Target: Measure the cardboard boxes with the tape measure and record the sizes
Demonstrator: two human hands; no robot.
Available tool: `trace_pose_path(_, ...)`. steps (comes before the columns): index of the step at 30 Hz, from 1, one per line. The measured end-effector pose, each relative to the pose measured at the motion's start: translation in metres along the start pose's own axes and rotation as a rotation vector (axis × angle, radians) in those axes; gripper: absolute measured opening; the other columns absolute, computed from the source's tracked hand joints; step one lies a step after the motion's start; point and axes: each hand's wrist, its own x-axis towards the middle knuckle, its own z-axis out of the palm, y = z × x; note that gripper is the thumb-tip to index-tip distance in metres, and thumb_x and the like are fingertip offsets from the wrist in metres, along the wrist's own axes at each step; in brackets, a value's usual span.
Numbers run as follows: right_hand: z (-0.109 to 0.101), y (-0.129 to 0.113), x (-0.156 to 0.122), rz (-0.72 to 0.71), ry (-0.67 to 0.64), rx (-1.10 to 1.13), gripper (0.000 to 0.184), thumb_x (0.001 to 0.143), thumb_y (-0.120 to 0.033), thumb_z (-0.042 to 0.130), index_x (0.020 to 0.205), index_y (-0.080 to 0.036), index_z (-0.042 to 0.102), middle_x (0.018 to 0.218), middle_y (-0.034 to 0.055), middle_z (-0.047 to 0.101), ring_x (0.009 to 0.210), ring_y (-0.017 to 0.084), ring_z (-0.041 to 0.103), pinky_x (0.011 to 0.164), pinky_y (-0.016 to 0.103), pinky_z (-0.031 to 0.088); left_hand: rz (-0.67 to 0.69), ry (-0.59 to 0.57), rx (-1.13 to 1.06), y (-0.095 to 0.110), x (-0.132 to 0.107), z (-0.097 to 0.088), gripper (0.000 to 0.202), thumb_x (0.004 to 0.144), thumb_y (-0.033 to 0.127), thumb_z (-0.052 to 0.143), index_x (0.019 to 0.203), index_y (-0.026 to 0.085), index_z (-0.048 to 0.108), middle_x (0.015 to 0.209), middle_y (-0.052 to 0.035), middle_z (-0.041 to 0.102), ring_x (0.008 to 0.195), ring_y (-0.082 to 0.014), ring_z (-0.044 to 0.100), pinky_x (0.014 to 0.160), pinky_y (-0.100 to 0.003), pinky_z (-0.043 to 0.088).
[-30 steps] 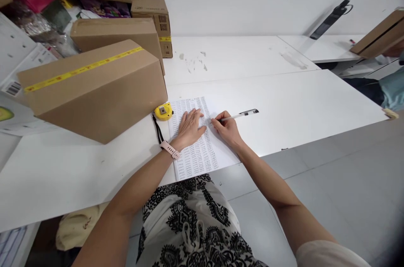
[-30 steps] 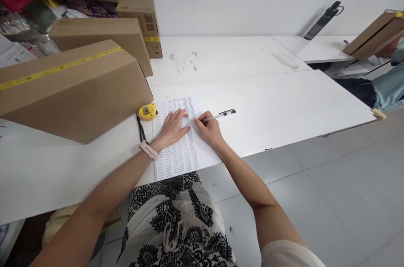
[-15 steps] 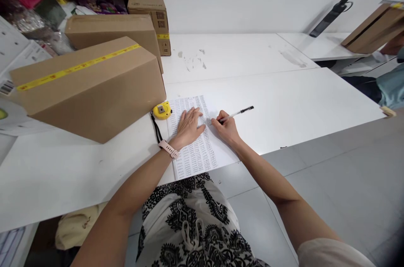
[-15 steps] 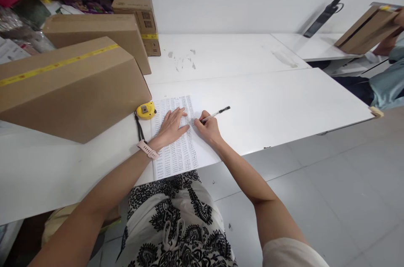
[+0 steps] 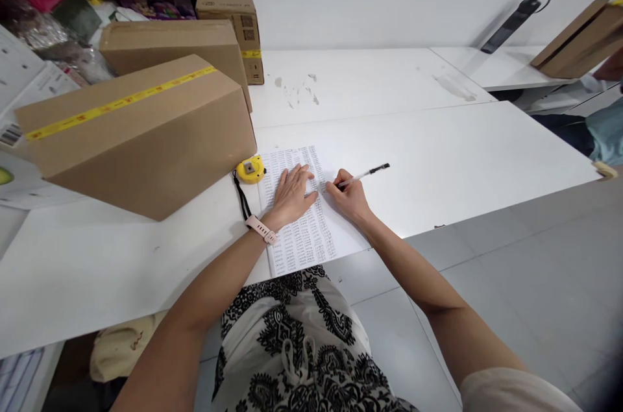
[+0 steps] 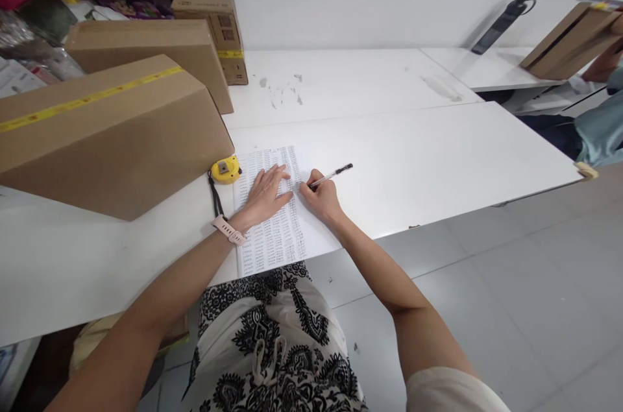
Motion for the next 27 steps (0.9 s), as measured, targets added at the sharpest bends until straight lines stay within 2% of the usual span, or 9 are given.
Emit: trace_pose_path(27, -0.0009, 0.0024, 0.0019, 0.011, 0.005, 0.008, 0.023, 0.074, -0.027, 0.061, 0.063, -0.024, 0.040, 0.058, -0.0059, 0.039, 0.058, 0.012, 0.035, 0.055, 0.028, 0.027, 0.000, 0.001, -0.004, 0.0007, 0.0000, -0.0005, 0.034, 0.094, 0.025, 0.057, 0.127, 0.021, 0.050, 0.162, -0.0132, 0.045, 0.158, -0.0276, 0.026, 0.130, -0.052, 0.013)
